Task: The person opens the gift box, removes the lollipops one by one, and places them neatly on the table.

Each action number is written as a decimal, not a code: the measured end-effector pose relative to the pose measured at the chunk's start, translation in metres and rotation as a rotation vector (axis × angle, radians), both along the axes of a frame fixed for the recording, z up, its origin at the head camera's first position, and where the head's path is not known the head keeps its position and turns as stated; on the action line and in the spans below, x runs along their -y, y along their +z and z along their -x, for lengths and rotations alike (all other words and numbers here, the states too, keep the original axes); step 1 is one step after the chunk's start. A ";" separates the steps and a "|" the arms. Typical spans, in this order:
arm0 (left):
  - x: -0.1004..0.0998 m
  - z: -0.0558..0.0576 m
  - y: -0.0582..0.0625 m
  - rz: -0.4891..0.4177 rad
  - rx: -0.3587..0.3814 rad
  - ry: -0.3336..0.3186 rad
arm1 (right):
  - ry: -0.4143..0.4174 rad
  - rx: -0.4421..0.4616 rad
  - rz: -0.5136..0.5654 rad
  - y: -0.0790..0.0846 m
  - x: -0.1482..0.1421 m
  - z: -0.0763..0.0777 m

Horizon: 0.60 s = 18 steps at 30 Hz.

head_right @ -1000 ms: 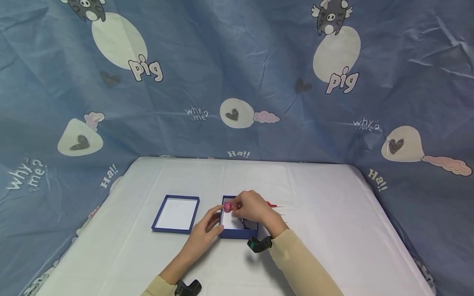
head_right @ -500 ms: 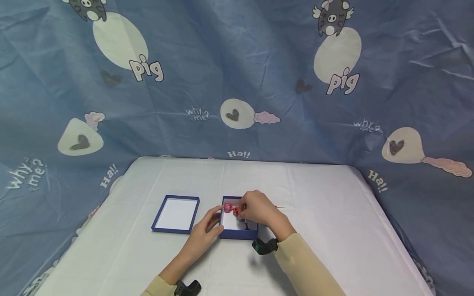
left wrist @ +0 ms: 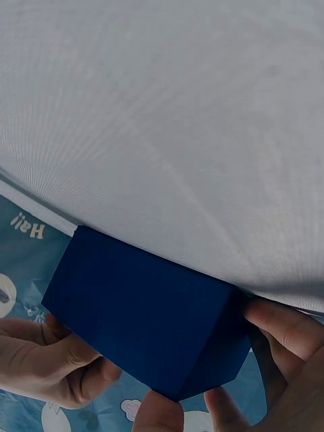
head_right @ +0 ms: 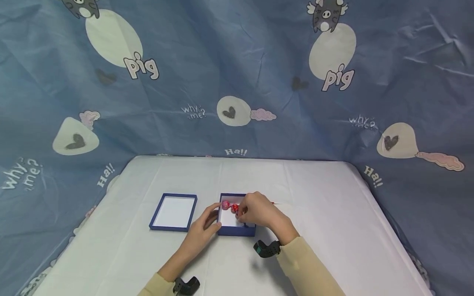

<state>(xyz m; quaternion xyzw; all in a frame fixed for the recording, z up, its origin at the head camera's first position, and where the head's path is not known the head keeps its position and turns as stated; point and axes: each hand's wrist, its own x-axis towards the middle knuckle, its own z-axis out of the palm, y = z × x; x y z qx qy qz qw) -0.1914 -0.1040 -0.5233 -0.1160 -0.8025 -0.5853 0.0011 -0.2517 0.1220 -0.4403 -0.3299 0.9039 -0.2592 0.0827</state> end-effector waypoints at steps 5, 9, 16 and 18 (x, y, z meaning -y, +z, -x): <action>0.000 0.001 0.001 0.019 0.010 0.007 | -0.024 -0.005 0.018 0.000 -0.001 -0.004; 0.000 0.001 0.002 0.011 -0.003 0.000 | -0.041 -0.010 0.035 0.001 -0.002 -0.007; 0.000 0.000 0.002 0.009 0.001 0.004 | -0.076 -0.004 0.066 -0.001 -0.005 -0.011; -0.001 0.000 0.002 0.012 0.009 0.007 | -0.094 0.001 0.082 -0.001 -0.006 -0.012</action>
